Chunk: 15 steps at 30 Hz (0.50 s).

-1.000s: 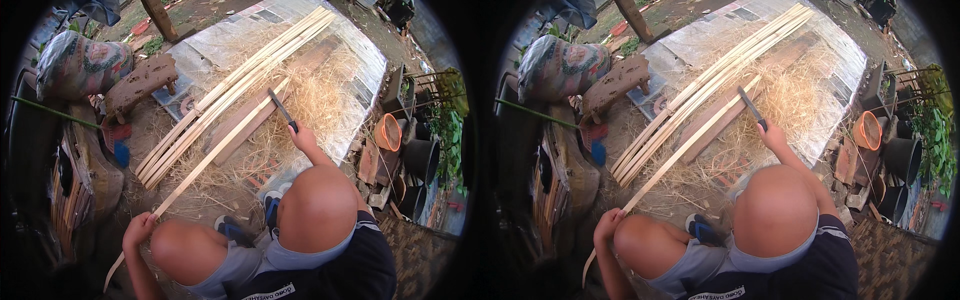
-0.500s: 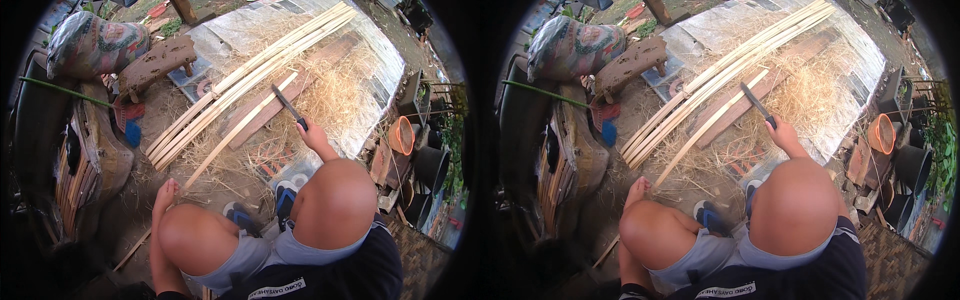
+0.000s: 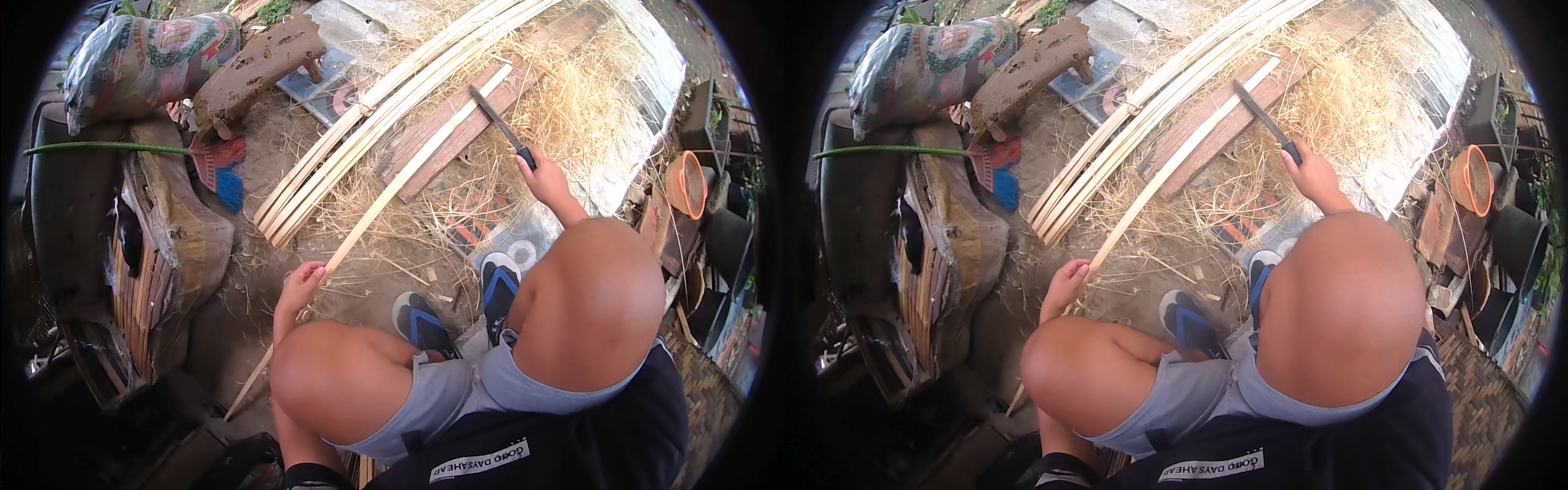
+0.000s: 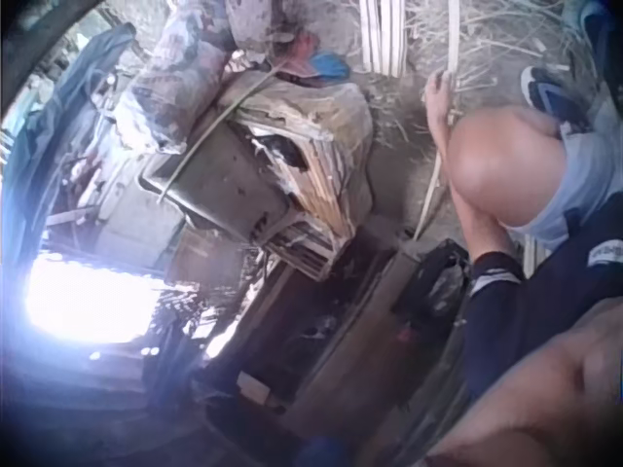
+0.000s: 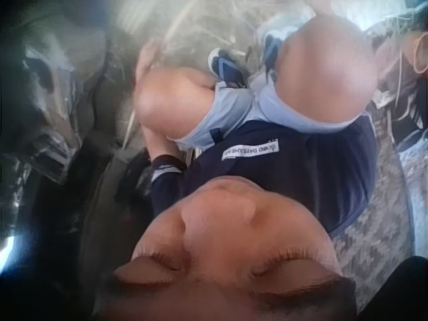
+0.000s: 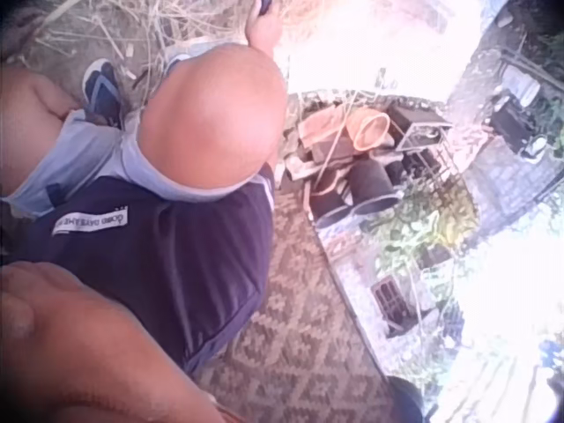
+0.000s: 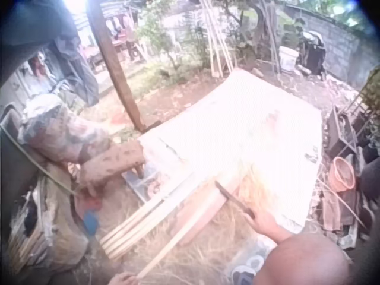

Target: The person retrieves long bamboo strips from a storage area and carries them to a work surface. They then use a knife to split the bamboo strips into thinner slats, working on them one by one while squatting on the ground.

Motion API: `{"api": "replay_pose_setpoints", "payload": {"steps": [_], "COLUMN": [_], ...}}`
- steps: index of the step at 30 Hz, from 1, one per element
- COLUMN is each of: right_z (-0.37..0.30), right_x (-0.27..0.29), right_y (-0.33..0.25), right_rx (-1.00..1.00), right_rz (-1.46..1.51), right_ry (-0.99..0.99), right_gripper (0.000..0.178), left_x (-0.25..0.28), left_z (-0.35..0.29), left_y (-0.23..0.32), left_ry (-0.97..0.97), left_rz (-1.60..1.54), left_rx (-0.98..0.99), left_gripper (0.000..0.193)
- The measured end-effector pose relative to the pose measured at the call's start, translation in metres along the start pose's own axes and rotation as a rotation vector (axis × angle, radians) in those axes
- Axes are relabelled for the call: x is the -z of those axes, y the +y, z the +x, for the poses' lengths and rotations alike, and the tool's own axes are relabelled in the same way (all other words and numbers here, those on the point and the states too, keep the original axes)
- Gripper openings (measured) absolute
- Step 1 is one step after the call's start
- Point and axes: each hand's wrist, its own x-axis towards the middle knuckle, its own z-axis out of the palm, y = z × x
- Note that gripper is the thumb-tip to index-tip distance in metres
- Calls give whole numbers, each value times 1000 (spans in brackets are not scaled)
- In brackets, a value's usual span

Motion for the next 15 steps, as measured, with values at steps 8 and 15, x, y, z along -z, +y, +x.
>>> {"api": "replay_pose_setpoints", "payload": {"steps": [8,15], "right_z": [-3,-3], "right_x": [-4,0], "right_y": [12,4], "right_rx": [-43,-24], "right_rz": [33,20], "right_ry": [9,7], "right_gripper": [53,47], "left_x": [-38,-22], "left_z": [-6,15], "left_y": [19,33], "left_ry": [296,1020], "left_rz": [362,-487], "left_rx": [-91,-318], "left_gripper": [25,32]}}
